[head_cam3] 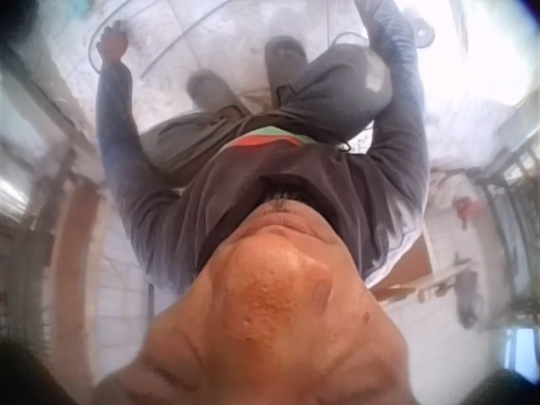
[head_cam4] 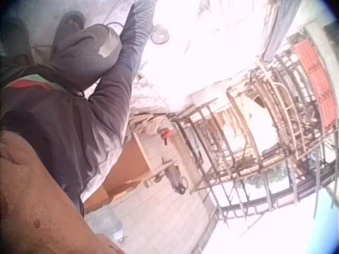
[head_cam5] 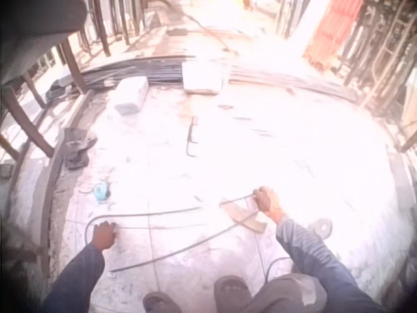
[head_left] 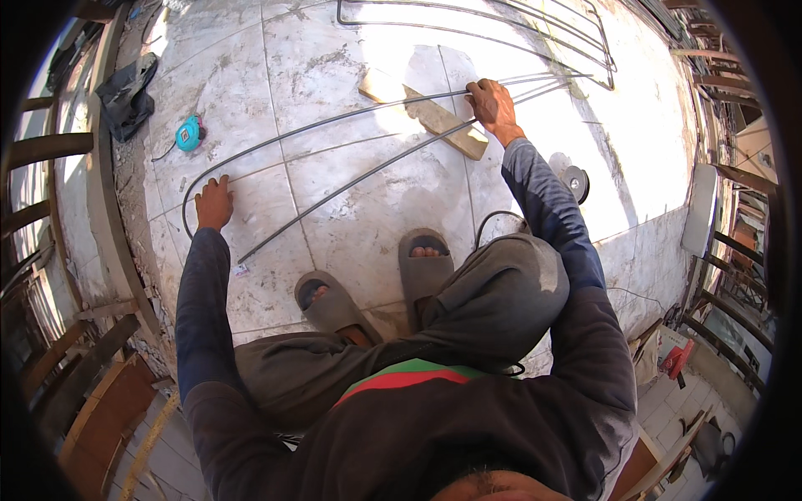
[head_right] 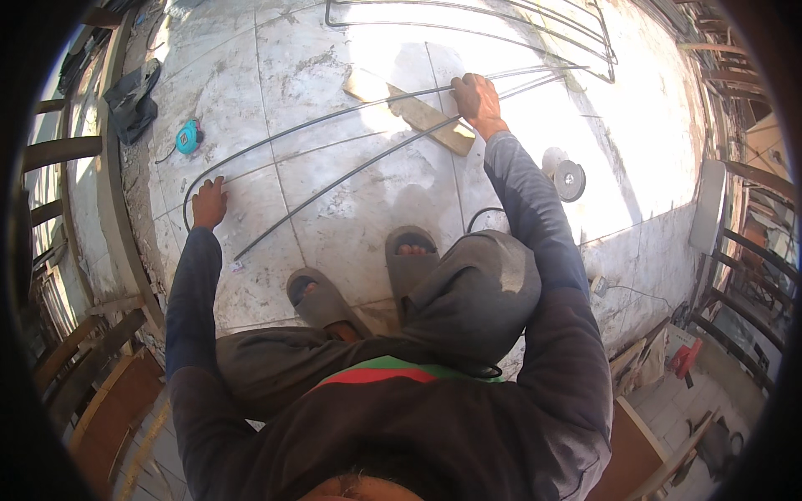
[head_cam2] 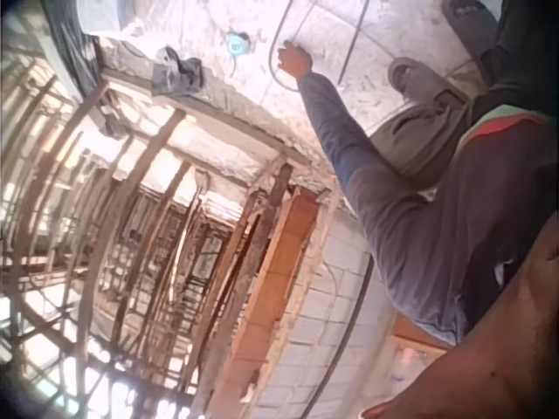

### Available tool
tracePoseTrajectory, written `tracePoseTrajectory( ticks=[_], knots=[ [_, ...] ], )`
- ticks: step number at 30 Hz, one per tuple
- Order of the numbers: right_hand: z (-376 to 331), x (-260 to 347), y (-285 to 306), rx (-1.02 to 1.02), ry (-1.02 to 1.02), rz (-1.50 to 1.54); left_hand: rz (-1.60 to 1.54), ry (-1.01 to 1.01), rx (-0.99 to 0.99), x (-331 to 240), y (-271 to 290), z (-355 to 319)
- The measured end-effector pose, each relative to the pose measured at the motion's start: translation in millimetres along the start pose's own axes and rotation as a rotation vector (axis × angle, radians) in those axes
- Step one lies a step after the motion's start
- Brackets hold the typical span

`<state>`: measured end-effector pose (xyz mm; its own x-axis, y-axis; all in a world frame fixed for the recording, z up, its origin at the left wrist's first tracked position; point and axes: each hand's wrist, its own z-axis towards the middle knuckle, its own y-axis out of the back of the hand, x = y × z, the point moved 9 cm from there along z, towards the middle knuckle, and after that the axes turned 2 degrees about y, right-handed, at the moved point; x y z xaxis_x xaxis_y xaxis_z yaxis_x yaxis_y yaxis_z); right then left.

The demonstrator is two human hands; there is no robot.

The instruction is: The person measures a metal rod with a tape measure, marks it, and cuts it using an angle grinder. They repeat this process for several rods, arranging the cut pieces on the floor.

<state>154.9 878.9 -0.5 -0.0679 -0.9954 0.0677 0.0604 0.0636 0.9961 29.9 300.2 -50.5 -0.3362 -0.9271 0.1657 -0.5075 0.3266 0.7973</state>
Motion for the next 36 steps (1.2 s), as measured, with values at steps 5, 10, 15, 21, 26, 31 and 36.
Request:
tracePoseTrajectory(
  ticks=[5,10,15,21,26,31,36],
  knots=[
    [-9.4,7.8,-8.1,-0.014,0.050,0.107,-0.011,-0.130,-0.447,1.2,20.9,-21.9],
    [-35.4,25.7,-3.9,-0.092,0.128,0.247,0.145,-0.278,-0.533,-46.7,56.8,-12.4],
    [-38.2,66.3,20.0,-0.111,0.232,0.281,0.124,-0.315,-0.236,-40.4,13.6,20.7],
    [-36.8,79.8,17.9,0.011,0.312,0.317,-0.109,-0.496,-0.157,-15.2,-15.2,-41.3],
    [-50.9,123.6,-5.8,-0.047,0.378,0.288,-0.101,-0.379,-0.082,21.6,-56.4,-94.5],
    [-64.7,155.7,4.2,-0.164,0.397,0.147,-0.154,-0.277,-0.094,45.1,-80.4,-122.0],
    [-57.5,156.0,-14.8,0.054,0.477,0.021,-0.152,-0.258,-0.081,42.2,-93.6,-116.7]
  ],
)
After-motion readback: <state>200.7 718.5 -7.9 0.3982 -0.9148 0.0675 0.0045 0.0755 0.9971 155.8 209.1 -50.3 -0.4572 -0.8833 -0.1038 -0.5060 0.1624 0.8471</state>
